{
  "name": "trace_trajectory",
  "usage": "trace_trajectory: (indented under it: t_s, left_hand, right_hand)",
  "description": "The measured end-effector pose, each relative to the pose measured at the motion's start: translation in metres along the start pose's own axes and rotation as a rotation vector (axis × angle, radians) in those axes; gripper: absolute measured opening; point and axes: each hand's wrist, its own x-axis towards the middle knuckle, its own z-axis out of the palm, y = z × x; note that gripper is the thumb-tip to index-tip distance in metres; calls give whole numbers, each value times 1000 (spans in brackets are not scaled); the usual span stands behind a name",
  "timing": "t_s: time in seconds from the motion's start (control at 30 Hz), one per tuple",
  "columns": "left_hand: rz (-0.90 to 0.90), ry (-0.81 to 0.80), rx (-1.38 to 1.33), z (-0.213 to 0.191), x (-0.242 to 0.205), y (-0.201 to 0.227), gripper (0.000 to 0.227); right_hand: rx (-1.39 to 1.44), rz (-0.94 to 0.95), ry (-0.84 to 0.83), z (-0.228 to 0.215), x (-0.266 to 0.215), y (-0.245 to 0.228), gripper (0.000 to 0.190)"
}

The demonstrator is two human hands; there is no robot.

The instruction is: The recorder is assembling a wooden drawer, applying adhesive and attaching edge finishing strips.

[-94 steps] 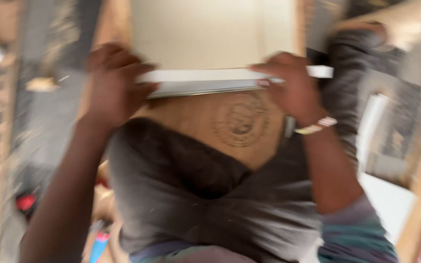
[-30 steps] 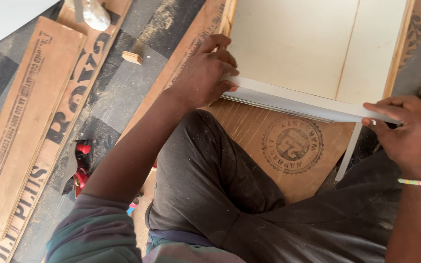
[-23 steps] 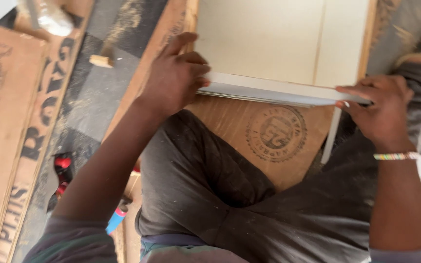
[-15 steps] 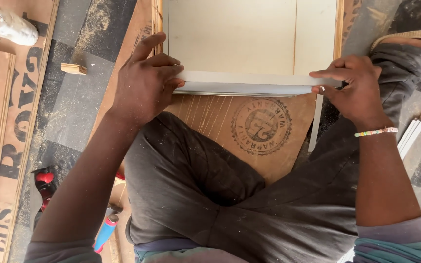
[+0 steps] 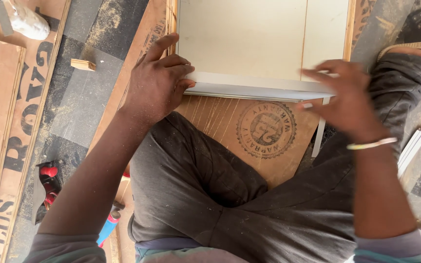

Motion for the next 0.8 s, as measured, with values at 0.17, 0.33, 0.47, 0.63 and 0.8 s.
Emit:
trace_trajectory:
  t_s: [0.17,0.33,0.47,0.63,0.8]
  left_hand:
    - [-14,-4,10,0,1,0,26]
    - [-26,-14,-11,0,-1,-2,26]
    - [-26,-5,-34,-1,-2,-2,28]
    - [-69,-29,-40,1,-2,-4,32]
    - [-59,-148,-26,-10,1,3,67]
  right_hand:
    - [7,-237,39,44,35,-66,88]
    - [-89,-311,70,51,41,-61,67]
    - [-152,-247,152,24,12,-37,55]
    - [-59,-85,367,46,-39,-31,62]
    - [1066,510,301,95,-38,-69,76]
